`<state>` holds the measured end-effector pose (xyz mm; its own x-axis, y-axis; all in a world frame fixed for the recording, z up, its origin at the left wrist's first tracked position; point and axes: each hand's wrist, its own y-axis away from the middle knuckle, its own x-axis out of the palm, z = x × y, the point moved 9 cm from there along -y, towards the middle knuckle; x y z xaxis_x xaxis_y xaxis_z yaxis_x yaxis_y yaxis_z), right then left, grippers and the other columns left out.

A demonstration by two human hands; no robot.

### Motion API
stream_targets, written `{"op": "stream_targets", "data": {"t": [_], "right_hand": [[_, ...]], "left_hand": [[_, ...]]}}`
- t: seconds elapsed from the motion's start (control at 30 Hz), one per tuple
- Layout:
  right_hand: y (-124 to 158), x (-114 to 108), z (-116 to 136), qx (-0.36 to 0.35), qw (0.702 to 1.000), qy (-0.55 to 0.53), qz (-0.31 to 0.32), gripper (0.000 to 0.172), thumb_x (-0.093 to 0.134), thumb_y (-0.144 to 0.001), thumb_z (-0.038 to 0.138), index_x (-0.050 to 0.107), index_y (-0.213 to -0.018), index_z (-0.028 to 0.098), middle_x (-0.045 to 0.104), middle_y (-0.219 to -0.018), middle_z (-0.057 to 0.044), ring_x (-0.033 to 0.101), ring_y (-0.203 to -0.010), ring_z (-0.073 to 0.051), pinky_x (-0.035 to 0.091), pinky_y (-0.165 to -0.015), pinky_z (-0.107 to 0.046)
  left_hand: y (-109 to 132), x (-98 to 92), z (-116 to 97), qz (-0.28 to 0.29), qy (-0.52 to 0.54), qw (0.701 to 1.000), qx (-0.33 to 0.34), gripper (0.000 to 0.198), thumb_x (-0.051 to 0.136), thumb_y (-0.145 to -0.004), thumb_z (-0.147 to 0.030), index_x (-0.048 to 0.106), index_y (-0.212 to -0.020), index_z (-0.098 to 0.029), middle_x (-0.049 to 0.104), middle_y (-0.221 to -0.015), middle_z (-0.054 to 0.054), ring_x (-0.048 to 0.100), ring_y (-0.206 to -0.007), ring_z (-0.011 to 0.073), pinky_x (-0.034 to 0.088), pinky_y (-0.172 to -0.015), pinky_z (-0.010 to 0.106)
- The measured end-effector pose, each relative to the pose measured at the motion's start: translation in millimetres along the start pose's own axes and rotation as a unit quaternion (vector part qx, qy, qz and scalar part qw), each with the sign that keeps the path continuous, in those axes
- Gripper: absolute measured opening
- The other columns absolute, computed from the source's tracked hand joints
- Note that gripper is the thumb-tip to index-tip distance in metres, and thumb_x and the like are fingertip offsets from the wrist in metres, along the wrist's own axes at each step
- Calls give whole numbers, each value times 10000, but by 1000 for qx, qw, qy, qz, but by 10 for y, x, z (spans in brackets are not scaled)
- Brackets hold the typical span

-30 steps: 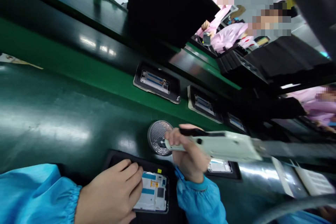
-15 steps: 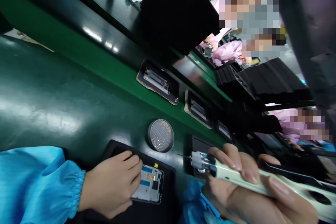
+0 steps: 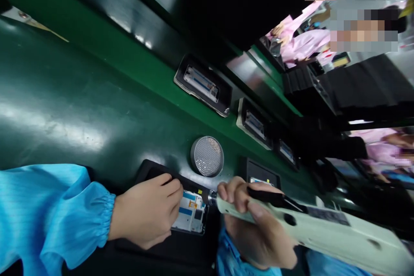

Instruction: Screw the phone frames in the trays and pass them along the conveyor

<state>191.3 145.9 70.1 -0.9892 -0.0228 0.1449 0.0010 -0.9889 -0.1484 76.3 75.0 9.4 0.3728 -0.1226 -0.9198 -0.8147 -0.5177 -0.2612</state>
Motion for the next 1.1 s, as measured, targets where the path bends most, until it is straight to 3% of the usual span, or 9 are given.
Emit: {"op": "stream_targets", "data": {"t": [0.13,0.87,1.1], "right_hand": [[87,101,-112,-3,999,22,26,228,571,-801,220,654,-1011,255,456,-570,27,482,-606,-148,415,-574,-318],[112,156,-142,15,998,34,49,161,588,-826,180,662,-954,245,475,-567,26,497,-615,-151,430,-570,-319],[118,156,-142,21,998,25,56,143,628,-817,189,670,-941,247,462,-557,31,494,-611,-144,436,-565,-313]], "left_hand": [[-4,-21,1,-3,1,1000,5,430,516,-905,-439,684,-1066,-77,651,-1166,200,576,-1032,330,436,-861,447],[-16,-64,-9,-9,0,1000,9,371,523,-908,-409,693,-1004,-93,659,-1144,194,585,-998,317,426,-869,457],[-17,-58,4,-20,1,1000,1,471,570,-897,-533,699,-1005,-93,664,-1149,191,584,-1032,306,436,-883,427]]}}
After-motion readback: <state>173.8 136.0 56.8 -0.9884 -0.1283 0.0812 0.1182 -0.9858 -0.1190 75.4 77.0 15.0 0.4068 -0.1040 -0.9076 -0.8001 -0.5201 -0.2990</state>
